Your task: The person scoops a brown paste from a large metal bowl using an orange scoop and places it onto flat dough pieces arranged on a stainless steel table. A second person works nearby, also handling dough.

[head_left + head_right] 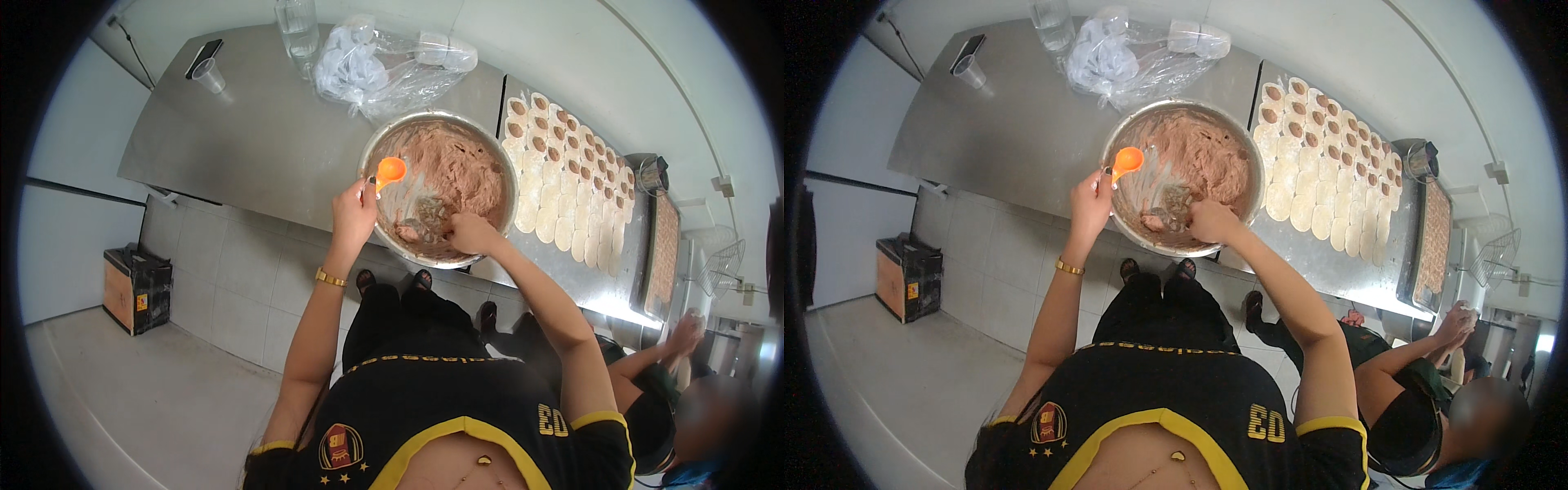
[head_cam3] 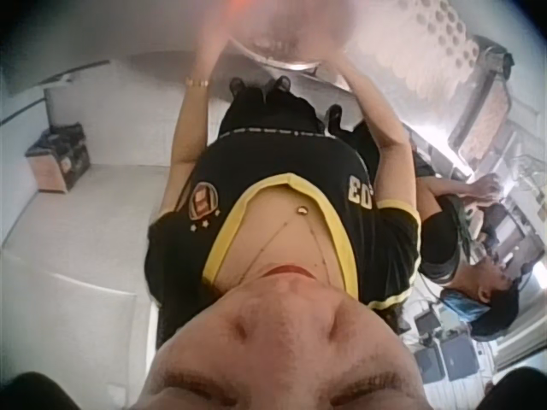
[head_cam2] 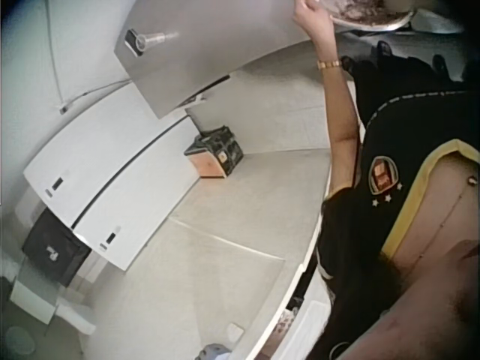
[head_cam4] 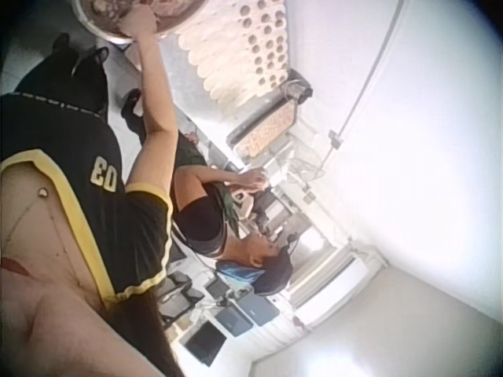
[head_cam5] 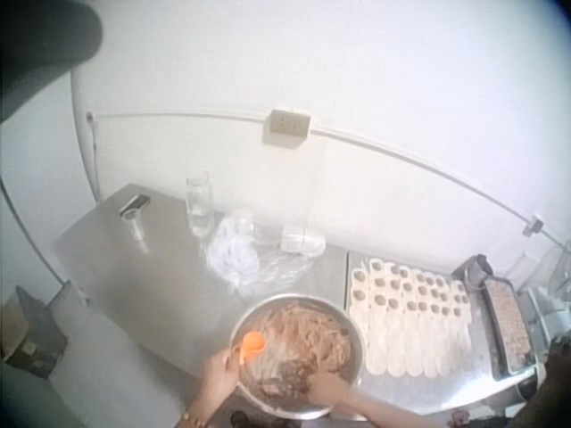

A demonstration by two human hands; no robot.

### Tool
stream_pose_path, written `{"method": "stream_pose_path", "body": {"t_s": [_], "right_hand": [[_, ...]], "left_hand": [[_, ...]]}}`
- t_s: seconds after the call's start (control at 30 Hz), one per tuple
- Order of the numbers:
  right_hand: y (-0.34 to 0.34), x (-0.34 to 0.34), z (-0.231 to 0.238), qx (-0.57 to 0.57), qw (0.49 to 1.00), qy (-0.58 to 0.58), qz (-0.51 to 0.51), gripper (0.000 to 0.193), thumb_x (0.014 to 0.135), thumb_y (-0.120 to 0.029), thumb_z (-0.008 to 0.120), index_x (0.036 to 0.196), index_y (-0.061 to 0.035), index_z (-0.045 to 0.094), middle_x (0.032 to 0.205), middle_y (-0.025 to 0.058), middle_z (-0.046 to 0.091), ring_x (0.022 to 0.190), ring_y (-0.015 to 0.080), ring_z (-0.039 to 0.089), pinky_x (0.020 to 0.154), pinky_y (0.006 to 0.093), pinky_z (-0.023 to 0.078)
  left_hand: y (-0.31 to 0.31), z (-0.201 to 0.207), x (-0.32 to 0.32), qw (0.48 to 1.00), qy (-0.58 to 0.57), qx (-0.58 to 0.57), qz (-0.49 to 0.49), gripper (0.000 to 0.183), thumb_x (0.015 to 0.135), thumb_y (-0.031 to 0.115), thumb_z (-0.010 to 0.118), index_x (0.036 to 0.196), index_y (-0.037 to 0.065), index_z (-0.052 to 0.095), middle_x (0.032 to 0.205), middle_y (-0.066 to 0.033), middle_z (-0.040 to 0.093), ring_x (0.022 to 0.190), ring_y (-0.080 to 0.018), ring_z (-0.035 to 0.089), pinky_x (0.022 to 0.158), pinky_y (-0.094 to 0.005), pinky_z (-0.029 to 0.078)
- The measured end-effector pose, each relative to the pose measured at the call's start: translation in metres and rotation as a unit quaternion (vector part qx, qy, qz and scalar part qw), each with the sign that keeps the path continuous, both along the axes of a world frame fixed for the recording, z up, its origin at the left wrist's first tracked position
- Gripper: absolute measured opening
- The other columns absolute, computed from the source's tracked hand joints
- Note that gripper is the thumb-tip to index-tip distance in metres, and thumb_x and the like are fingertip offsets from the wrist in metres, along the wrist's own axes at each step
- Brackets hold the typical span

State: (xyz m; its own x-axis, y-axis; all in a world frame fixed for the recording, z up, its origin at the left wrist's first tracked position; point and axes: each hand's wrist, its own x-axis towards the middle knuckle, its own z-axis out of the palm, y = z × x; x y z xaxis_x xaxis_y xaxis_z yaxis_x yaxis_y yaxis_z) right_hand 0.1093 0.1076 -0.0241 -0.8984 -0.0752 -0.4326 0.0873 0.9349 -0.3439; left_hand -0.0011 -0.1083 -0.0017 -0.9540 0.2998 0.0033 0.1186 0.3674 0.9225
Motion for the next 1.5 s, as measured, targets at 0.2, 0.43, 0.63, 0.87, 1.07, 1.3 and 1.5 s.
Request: {"method": "stream_pose_path", "body": {"t_s": [0.2, 0.43, 0.63, 0.87, 1.07, 1.3, 1.5], "right_hand": [[0.037, -0.022, 0.056, -0.284, 0.944, -0.142, -0.085, 0.02, 0.077, -0.007, 0.061, 0.096, -0.0032, 0.068, 0.063, 0.003, 0.059, 0.053, 0.0108, 0.045, 0.051, 0.0271, 0.037], [0.038, -0.025, 0.088, -0.064, 0.981, 0.111, -0.145, 0.019, 0.074, -0.01, 0.057, 0.086, -0.0001, 0.068, 0.062, 0.0082, 0.06, 0.059, 0.0163, 0.058, 0.054, 0.027, 0.045], [-0.001, -0.01, 0.059, 0.32, 0.944, 0.065, 0.039, 0.015, 0.079, -0.014, 0.054, 0.076, -0.0116, 0.069, 0.077, 0.0062, 0.066, 0.074, 0.0208, 0.066, 0.058, 0.0309, 0.052], [-0.006, -0.003, 0.049, 0.282, 0.956, 0.049, 0.061, 0.017, 0.08, -0.014, 0.052, 0.077, -0.0089, 0.068, 0.077, 0.0094, 0.066, 0.073, 0.023, 0.066, 0.06, 0.0335, 0.053], [0.016, -0.011, 0.049, 0.13, 0.99, 0.017, -0.054, 0.018, 0.075, -0.01, 0.052, 0.08, 0.0022, 0.065, 0.079, 0.0168, 0.066, 0.07, 0.0268, 0.066, 0.061, 0.0345, 0.051], [0.033, -0.012, 0.089, -0.248, 0.941, 0.026, -0.229, 0.027, 0.074, -0.01, 0.06, 0.099, -0.0047, 0.067, 0.088, 0.0208, 0.065, 0.084, 0.0323, 0.063, 0.073, 0.0365, 0.049], [-0.01, -0.001, 0.078, 0.083, 0.938, 0.317, -0.113, 0.043, 0.07, -0.003, 0.059, 0.112, -0.0095, 0.061, 0.077, 0.0113, 0.06, 0.068, 0.0265, 0.061, 0.061, 0.0342, 0.05]], "left_hand": [[-0.01, -0.011, -0.008, 0.995, -0.077, 0.056, -0.001, 0.025, 0.089, 0.016, 0.048, 0.076, -0.004, 0.057, 0.047, -0.0078, 0.046, 0.043, -0.0108, 0.049, 0.042, -0.0306, 0.038], [-0.012, 0.014, -0.012, 0.999, -0.045, 0.009, -0.008, 0.026, 0.089, 0.015, 0.048, 0.074, -0.004, 0.057, 0.047, -0.0088, 0.047, 0.043, -0.0106, 0.048, 0.042, -0.0306, 0.038], [-0.006, 0.001, -0.003, 0.998, -0.044, -0.013, -0.03, 0.025, 0.088, 0.015, 0.048, 0.074, -0.004, 0.058, 0.049, -0.0133, 0.049, 0.041, -0.0153, 0.05, 0.043, -0.0326, 0.038], [-0.001, 0.0, 0.002, 1.0, -0.022, 0.005, -0.007, 0.025, 0.088, 0.015, 0.049, 0.074, -0.004, 0.057, 0.053, -0.0164, 0.052, 0.043, -0.021, 0.051, 0.046, -0.0343, 0.039], [0.007, -0.004, 0.0, 0.999, -0.02, 0.019, -0.019, 0.026, 0.089, 0.016, 0.048, 0.074, -0.004, 0.057, 0.053, -0.0125, 0.053, 0.044, -0.0188, 0.054, 0.045, -0.0328, 0.04], [0.004, 0.02, -0.012, 0.994, -0.094, -0.011, -0.057, 0.027, 0.087, 0.016, 0.048, 0.073, -0.005, 0.057, 0.054, -0.0137, 0.056, 0.046, -0.0194, 0.058, 0.045, -0.0329, 0.043], [0.026, 0.019, -0.02, 0.974, -0.2, 0.052, -0.091, 0.028, 0.087, 0.018, 0.049, 0.074, -0.005, 0.058, 0.054, -0.0081, 0.054, 0.043, -0.0139, 0.052, 0.041, -0.0295, 0.04]]}}
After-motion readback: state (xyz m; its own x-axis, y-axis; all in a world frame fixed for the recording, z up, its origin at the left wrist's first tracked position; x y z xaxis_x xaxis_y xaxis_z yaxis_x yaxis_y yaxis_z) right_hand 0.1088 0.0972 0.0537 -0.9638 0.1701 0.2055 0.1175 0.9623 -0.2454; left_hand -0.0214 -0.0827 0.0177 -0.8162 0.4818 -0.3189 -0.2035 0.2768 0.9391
